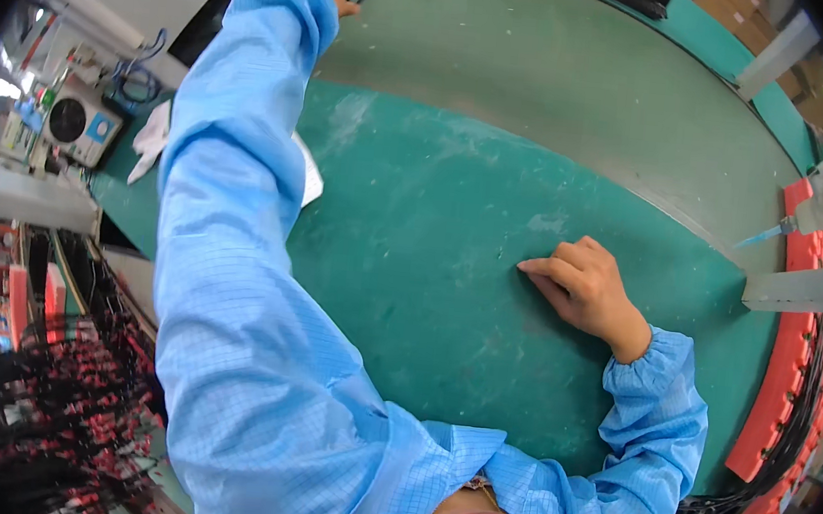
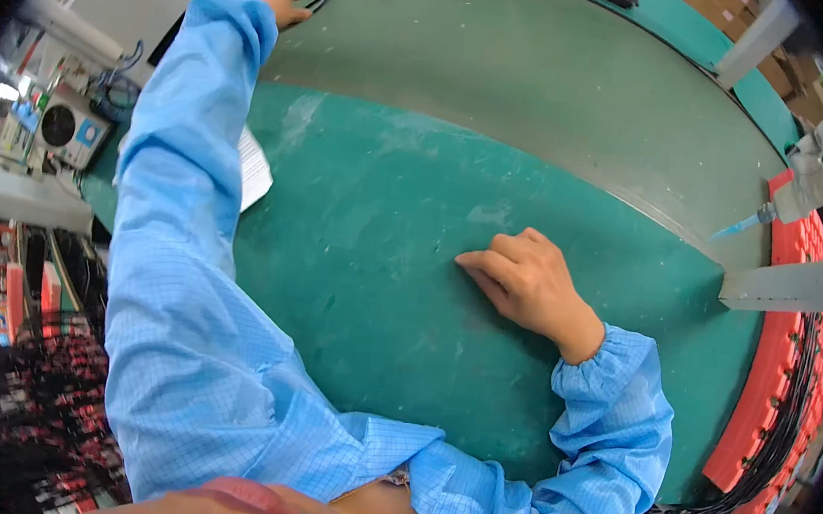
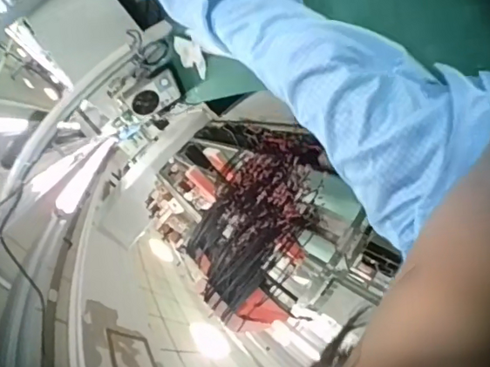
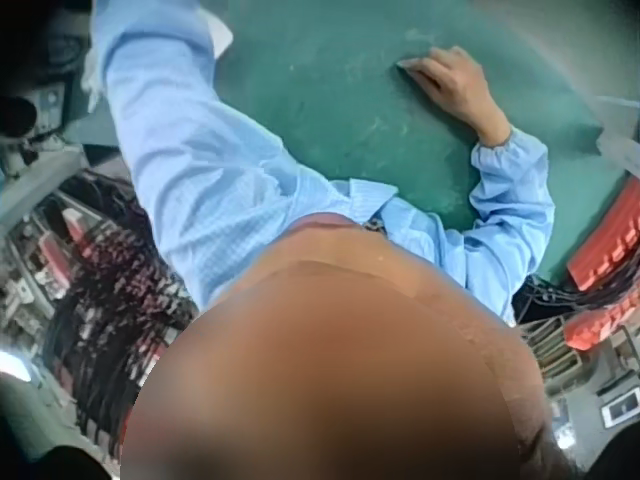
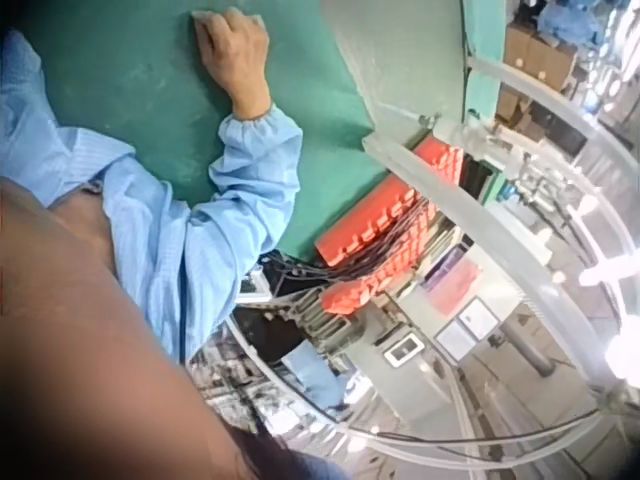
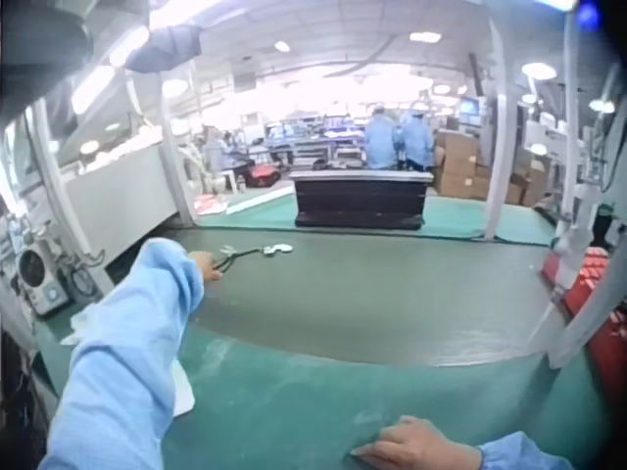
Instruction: Applying identification labels to PCB components and using a dispenser machine on an assembly line.
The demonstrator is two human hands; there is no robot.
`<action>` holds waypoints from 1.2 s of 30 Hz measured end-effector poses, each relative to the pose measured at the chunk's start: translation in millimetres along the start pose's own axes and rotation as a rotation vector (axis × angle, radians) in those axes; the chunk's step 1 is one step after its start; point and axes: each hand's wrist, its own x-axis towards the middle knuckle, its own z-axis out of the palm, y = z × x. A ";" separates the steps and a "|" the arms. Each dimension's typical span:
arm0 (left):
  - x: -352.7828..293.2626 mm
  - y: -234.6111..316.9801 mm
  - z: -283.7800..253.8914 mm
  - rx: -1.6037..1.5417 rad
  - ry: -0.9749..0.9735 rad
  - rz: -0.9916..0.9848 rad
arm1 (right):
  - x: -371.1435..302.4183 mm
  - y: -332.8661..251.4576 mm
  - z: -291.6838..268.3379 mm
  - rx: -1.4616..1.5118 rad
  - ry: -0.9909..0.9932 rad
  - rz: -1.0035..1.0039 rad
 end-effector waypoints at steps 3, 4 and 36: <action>64.3 -88.5 97.1 0.285 0.168 -0.074 | 8.8 4.6 10.6 0.021 0.033 -0.038; 85.0 -86.3 105.8 0.315 0.265 -0.077 | 4.4 2.7 4.0 0.016 0.043 -0.026; -296.1 226.3 5.2 -0.414 -0.026 0.954 | -119.4 31.2 -83.1 -0.484 0.182 0.193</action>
